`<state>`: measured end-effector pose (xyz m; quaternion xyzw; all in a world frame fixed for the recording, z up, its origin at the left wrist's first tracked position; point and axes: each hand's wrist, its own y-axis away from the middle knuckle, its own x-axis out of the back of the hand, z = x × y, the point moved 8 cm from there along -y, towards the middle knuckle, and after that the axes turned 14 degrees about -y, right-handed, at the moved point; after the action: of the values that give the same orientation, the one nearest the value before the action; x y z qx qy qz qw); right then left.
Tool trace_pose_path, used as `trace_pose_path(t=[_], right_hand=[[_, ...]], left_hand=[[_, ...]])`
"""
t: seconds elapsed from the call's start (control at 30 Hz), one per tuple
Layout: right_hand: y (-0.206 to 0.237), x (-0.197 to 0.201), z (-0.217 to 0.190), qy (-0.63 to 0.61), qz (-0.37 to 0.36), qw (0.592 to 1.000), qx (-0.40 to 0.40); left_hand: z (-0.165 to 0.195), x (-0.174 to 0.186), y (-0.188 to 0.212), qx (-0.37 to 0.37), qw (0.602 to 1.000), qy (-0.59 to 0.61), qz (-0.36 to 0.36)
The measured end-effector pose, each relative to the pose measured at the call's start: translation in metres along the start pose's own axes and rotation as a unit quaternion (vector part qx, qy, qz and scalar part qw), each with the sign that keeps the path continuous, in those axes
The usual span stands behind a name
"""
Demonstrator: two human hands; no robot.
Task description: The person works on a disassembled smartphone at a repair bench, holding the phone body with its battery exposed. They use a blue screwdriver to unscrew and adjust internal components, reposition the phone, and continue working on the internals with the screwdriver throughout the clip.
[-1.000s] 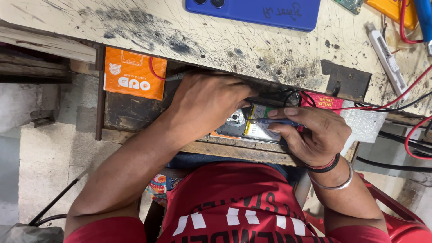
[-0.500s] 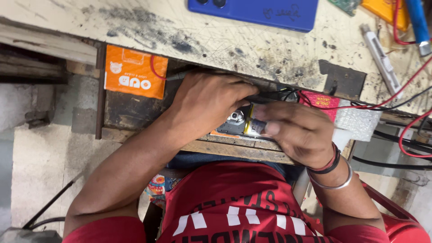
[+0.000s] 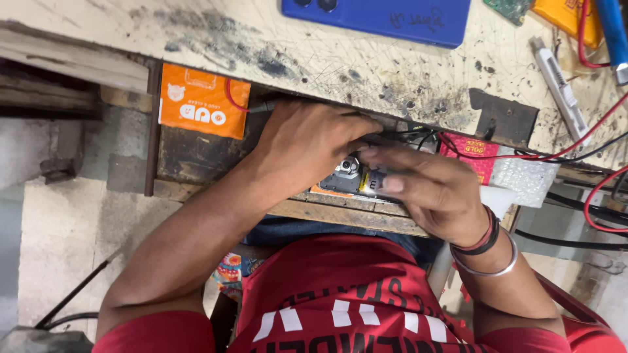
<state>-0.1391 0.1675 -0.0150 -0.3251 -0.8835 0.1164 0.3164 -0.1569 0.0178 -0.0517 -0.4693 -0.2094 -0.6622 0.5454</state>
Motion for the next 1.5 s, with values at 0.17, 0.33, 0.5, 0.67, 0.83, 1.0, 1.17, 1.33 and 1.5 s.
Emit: trace_pose_path(t=[0.17,0.33,0.5,0.67,0.83,1.0,1.17,1.33,1.5], right_hand=[[0.007,0.008,0.013,0.079,0.042,0.994,-0.06],[0.008,0.001,0.015,0.034,0.013,0.997,-0.074],[0.002,0.001,0.004,-0.036,-0.007,0.999,-0.002],[0.007,0.008,0.015,0.066,0.028,0.994,-0.084],[0.007,0.0,0.012,0.065,-0.015,0.996,-0.065],[-0.002,-0.006,0.0,0.0,-0.03,1.0,-0.003],[-0.004,-0.007,0.0,0.064,-0.035,0.997,-0.028],[-0.005,-0.007,0.001,0.034,-0.023,0.999,-0.016],[-0.011,0.004,-0.001,-0.004,0.028,0.997,-0.075]], left_hand=[[-0.008,-0.016,0.002,0.057,0.995,-0.007,-0.087],[-0.009,-0.021,0.002,0.05,0.996,0.052,-0.056],[-0.009,-0.012,0.0,0.028,0.998,0.048,-0.008],[-0.011,-0.016,0.001,0.064,0.992,-0.028,-0.1],[-0.002,-0.001,-0.005,0.04,0.999,-0.003,-0.032],[-0.002,0.007,-0.003,0.031,0.999,0.0,-0.013],[-0.004,0.005,-0.004,0.055,0.997,-0.009,-0.054],[-0.007,-0.001,-0.003,0.063,0.997,0.018,-0.049],[-0.015,-0.018,-0.001,0.075,0.994,0.042,-0.062]])
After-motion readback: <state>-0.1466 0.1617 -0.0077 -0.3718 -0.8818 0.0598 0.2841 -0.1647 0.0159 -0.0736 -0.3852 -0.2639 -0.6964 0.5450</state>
